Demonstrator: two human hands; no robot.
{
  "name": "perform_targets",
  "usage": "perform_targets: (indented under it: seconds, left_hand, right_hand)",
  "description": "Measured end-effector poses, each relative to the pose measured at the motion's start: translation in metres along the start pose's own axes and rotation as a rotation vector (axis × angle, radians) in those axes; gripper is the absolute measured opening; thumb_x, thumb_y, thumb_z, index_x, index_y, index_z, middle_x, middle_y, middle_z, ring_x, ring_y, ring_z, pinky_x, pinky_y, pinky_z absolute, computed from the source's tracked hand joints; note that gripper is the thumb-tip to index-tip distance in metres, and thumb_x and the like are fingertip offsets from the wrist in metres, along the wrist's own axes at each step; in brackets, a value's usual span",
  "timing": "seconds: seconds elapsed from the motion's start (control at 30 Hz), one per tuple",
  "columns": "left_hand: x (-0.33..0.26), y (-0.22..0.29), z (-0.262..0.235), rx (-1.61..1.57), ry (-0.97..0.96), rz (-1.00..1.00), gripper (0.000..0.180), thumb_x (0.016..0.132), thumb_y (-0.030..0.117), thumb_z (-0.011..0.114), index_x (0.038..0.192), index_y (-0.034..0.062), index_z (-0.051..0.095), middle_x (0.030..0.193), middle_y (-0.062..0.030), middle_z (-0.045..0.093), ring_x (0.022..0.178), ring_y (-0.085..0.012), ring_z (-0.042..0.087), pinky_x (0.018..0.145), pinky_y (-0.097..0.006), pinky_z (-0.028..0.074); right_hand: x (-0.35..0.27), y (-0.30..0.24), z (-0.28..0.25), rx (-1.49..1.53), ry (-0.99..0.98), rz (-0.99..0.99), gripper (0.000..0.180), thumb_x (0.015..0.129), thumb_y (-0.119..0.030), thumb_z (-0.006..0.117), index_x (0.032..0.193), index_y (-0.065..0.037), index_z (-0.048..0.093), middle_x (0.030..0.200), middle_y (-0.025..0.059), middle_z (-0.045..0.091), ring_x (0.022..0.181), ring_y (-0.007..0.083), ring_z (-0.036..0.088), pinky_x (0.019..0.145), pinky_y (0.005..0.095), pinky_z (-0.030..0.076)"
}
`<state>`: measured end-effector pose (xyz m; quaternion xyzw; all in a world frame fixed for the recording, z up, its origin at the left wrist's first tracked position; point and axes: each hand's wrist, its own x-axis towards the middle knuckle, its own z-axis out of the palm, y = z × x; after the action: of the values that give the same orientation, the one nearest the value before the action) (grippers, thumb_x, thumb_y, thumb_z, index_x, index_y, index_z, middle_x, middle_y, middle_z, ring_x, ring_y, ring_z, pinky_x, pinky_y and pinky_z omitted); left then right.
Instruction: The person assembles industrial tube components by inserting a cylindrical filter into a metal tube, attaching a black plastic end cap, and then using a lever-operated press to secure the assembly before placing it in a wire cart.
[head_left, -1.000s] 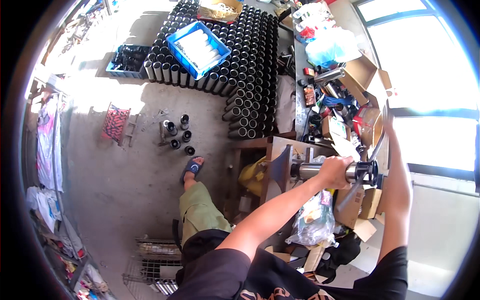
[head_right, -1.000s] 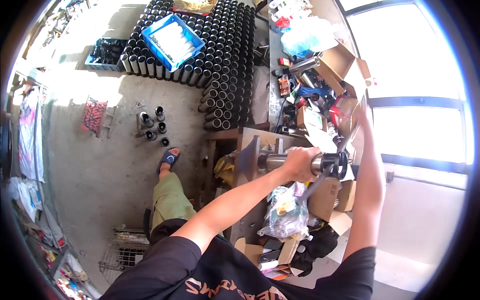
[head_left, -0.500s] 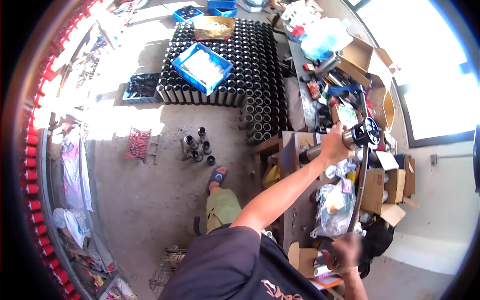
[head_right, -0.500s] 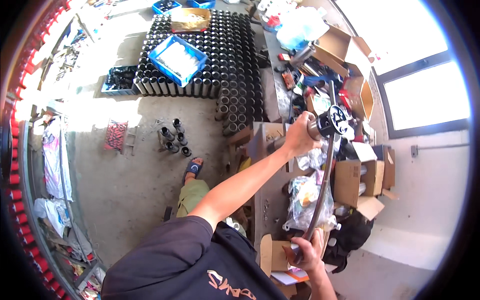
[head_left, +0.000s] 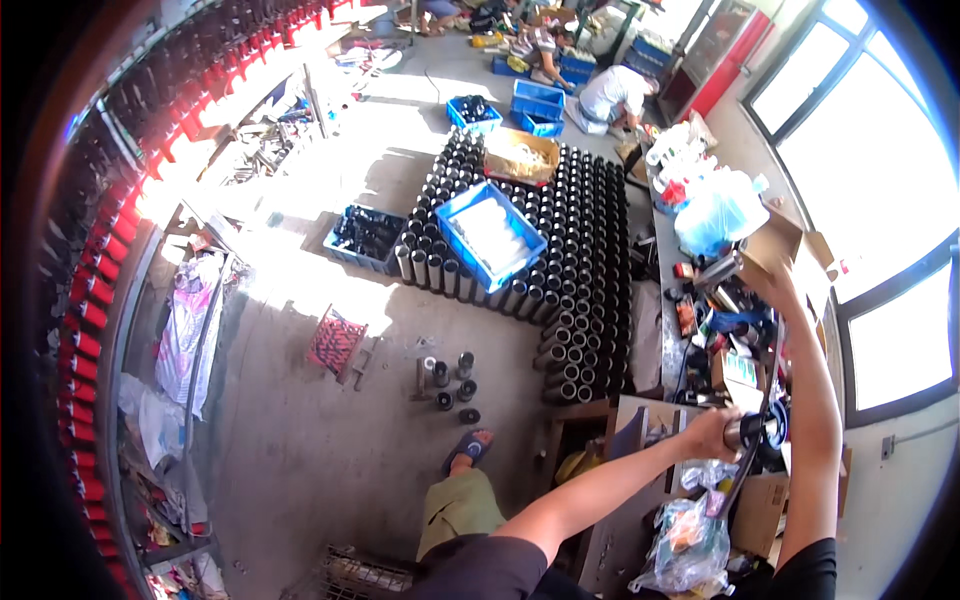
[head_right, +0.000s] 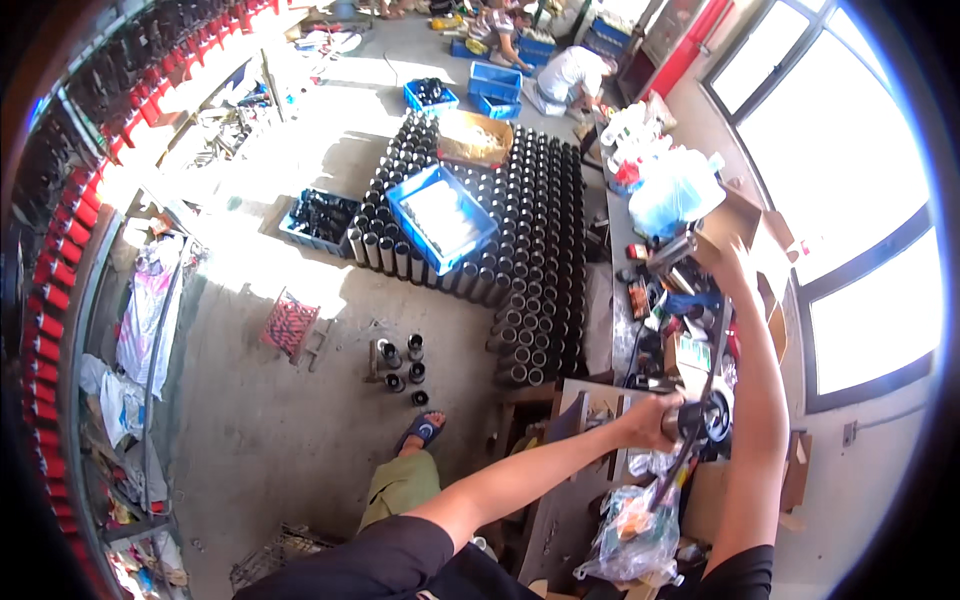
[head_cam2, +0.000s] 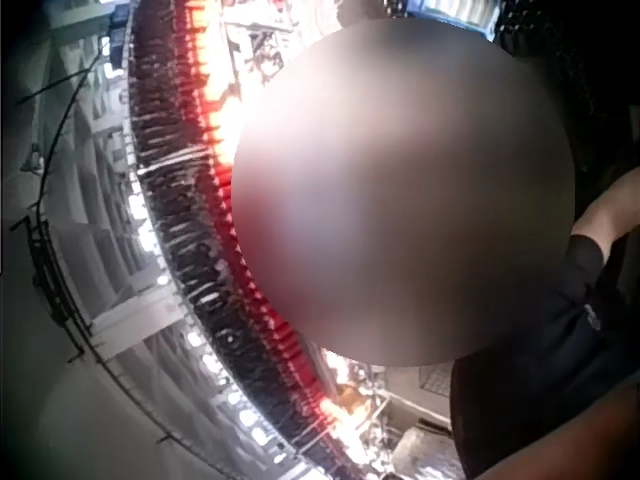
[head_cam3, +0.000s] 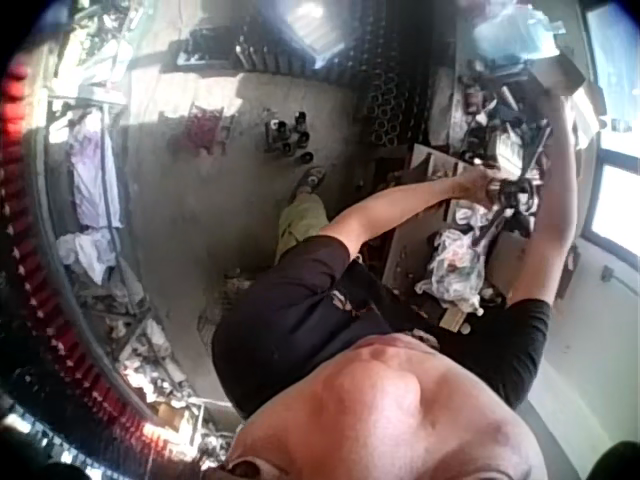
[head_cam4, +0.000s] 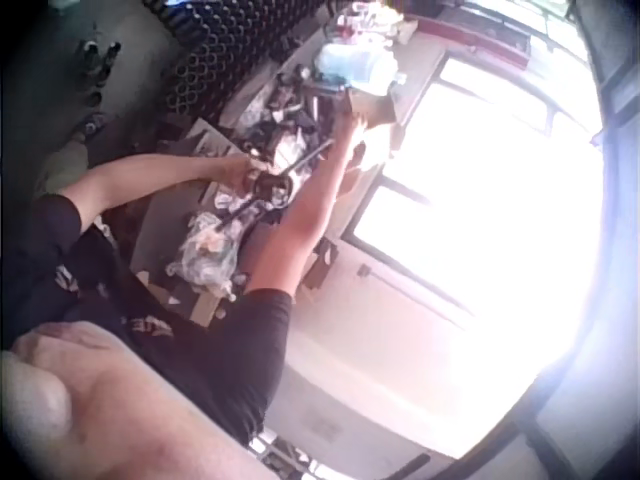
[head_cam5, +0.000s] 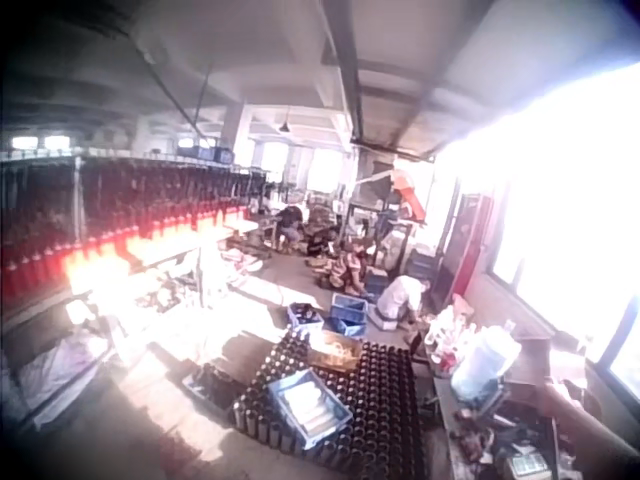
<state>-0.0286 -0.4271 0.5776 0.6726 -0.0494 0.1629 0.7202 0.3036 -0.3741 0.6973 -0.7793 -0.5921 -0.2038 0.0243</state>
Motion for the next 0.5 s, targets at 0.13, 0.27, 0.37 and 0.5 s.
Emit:
perform_targets:
  seconds: [0.13, 0.27, 0.37, 0.5]
  left_hand:
    - [-0.001, 0.015, 0.035, -0.007, 0.033, 0.138, 0.054, 0.059, 0.024, 0.086, 0.105, 0.0056, 0.063, 0.096, -0.0229, 0.072, 0.093, -0.0420, 0.070, 0.080, -0.046, 0.055]
    - [-0.013, -0.015, 0.032, 0.210, 0.018, 0.100, 0.059, 0.056, 0.032, 0.088, 0.103, 0.0065, 0.062, 0.096, -0.0225, 0.072, 0.094, -0.0426, 0.069, 0.079, -0.047, 0.055]
    - [-0.027, -0.028, 0.009, 0.215, 0.025, 0.055, 0.059, 0.059, 0.036, 0.089, 0.101, 0.0060, 0.061, 0.095, -0.0210, 0.071, 0.090, -0.0431, 0.068, 0.078, -0.046, 0.055]
    - [-0.013, -0.035, 0.036, 0.165, 0.064, 0.075, 0.055, 0.063, 0.031, 0.088, 0.103, 0.0048, 0.061, 0.093, -0.0190, 0.071, 0.089, -0.0369, 0.071, 0.078, -0.044, 0.055]
  right_hand:
    - [-0.359, 0.161, -0.050, -0.116, -0.647, 0.824, 0.032, 0.101, -0.024, 0.044, 0.117, -0.005, 0.064, 0.111, 0.0253, 0.066, 0.094, 0.0418, 0.065, 0.082, 0.0520, 0.053]
    - [-0.572, -0.022, -0.062, 0.294, -0.166, 0.826, 0.038, 0.103, -0.018, 0.042, 0.136, -0.003, 0.055, 0.115, 0.0249, 0.064, 0.106, 0.0448, 0.060, 0.092, 0.0522, 0.046]
    - [-0.553, -0.225, -0.132, 0.069, -0.370, 1.075, 0.071, 0.087, -0.017, 0.071, 0.150, -0.002, 0.041, 0.137, 0.0267, 0.052, 0.127, 0.0455, 0.049, 0.109, 0.0541, 0.032]
    - [-0.490, -0.412, -0.230, 0.678, 0.116, 0.948, 0.078, 0.075, -0.014, 0.080, 0.147, -0.008, 0.049, 0.124, 0.0169, 0.057, 0.116, 0.0376, 0.054, 0.097, 0.0483, 0.041]
